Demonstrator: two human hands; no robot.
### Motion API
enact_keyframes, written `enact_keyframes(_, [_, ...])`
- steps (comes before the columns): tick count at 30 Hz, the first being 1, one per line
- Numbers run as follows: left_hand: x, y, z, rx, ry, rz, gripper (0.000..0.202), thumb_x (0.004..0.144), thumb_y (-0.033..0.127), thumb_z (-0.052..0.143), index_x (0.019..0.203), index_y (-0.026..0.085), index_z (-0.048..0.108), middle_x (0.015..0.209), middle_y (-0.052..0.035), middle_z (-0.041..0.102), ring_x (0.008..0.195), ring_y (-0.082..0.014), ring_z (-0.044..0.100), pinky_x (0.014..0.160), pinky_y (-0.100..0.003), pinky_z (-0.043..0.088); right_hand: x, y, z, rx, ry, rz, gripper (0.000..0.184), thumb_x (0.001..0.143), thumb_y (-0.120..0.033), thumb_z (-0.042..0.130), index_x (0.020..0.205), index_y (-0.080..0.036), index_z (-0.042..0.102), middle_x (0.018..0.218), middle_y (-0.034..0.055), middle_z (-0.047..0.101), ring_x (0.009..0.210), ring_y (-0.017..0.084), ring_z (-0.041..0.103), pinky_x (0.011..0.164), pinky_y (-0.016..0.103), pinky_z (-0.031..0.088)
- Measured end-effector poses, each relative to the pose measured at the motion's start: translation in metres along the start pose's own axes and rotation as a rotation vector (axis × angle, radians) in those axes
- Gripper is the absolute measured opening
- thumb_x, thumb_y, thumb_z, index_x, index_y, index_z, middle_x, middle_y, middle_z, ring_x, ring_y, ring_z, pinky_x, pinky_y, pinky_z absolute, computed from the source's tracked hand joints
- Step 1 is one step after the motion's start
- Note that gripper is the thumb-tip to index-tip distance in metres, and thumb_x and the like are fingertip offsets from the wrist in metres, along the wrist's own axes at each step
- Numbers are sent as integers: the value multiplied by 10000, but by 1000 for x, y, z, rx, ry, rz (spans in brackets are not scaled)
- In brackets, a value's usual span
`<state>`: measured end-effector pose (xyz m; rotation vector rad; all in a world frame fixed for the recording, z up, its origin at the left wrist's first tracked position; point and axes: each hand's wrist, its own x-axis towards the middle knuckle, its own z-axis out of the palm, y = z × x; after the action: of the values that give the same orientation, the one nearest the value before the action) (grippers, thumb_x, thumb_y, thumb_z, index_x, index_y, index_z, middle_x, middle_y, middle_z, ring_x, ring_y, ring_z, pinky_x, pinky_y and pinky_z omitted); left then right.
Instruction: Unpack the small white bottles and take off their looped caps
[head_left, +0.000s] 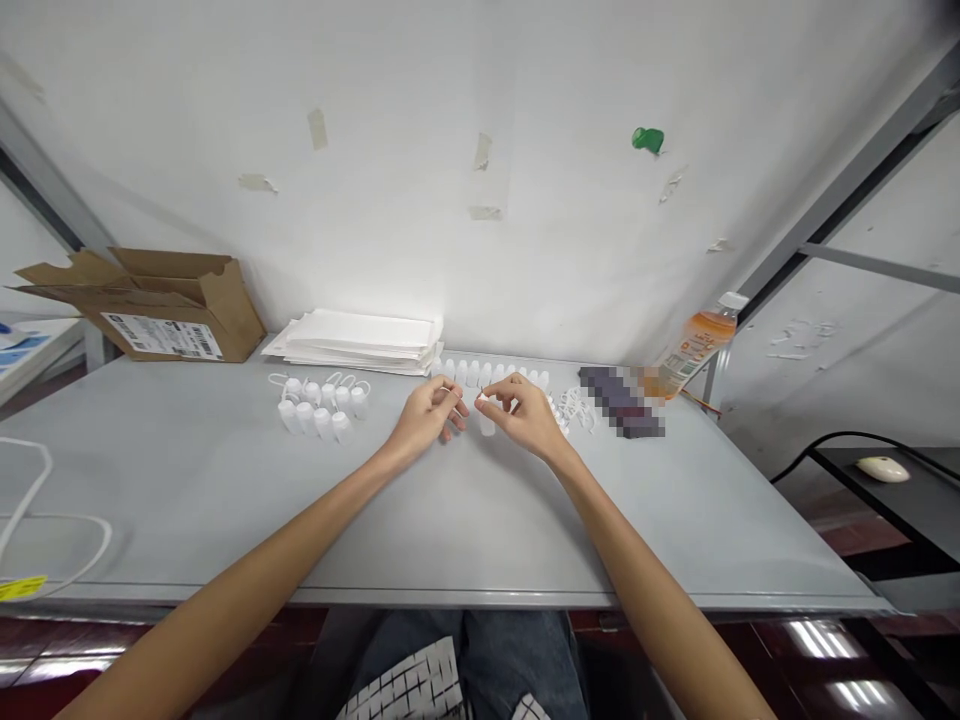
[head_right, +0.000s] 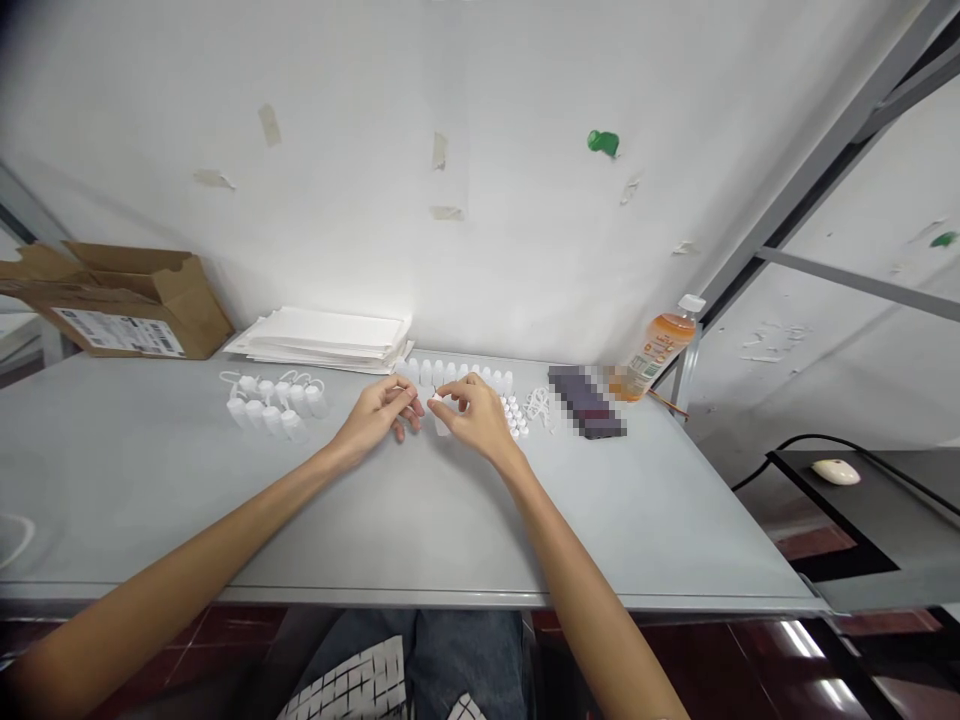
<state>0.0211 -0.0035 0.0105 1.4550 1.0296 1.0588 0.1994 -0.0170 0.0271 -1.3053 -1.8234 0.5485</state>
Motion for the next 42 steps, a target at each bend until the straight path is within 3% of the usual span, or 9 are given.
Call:
enact_keyframes(5, [0, -3, 3, 78, 16, 15, 246, 870, 442, 496, 821, 202, 475, 732, -2, 633, 713, -149, 642, 580, -234, 490, -1, -4, 8, 158, -30, 49, 184, 813, -340, 617, 795, -177, 702, 682, 10, 632, 573, 119, 528, 575, 259, 420])
enact_keyframes(11, [-5, -1, 4, 179, 75, 50, 226, 897, 441, 459, 845, 221, 448, 583, 64, 520, 549, -117, 564, 573, -229, 473, -2, -9, 9, 302, -103, 113, 190, 780, -332, 649, 824, -153, 692, 770, 37, 689, 512, 106, 578, 533, 246, 445])
enact_keyframes(16, [-8, 1, 2, 387, 114, 180, 215, 932, 416, 415, 877, 222, 489, 775, 13, 631, 722, -148, 617, 679, -261, 482, -1, -9, 6, 381, -119, 141, 221, 774, -356, 665, 807, -140, 694, 756, 48, 687, 530, 98, 568, 483, 216, 415])
enact_keyframes(20, [-9, 1, 1, 606, 125, 264, 182, 926, 351, 432, 902, 219, 554, 923, -12, 682, 806, -167, 630, 682, -265, 455, 1, -6, 4, 406, -91, 184, 237, 763, -370, 676, 788, -135, 688, 717, 46, 669, 520, 100, 563, 421, 201, 379])
enact_keyframes(24, [-11, -2, 1, 736, 104, 338, 194, 925, 312, 436, 926, 215, 605, 923, -12, 703, 710, -149, 641, 615, -253, 436, 1, -5, 5, 442, -89, 234, 238, 757, -365, 672, 751, -127, 670, 698, 54, 653, 525, 128, 597, 387, 210, 385])
enact_keyframes(29, [-13, -9, 0, 940, 125, 555, 239, 928, 282, 462, 1076, 191, 625, 1013, -66, 721, 861, -192, 673, 658, -263, 468, 2, -6, 3, 499, -76, 305, 250, 732, -369, 706, 734, -122, 663, 686, 57, 655, 554, 144, 634, 398, 208, 411])
enact_keyframes(33, [-13, -13, -1, 1103, 127, 645, 212, 916, 272, 515, 1062, 171, 630, 977, -90, 721, 845, -202, 672, 582, -248, 443, 2, -8, 2, 529, -77, 334, 257, 717, -369, 730, 732, -121, 665, 673, 50, 655, 529, 129, 616, 390, 203, 403])
enact_keyframes(42, [-11, -18, -2, 1081, 173, 721, 217, 960, 245, 455, 1043, 162, 638, 907, -72, 736, 756, -163, 679, 568, -233, 425, 1, -7, 1, 438, -132, 273, 430, 761, -556, 681, 700, -137, 612, 647, 29, 620, 437, 102, 569, 341, 198, 359])
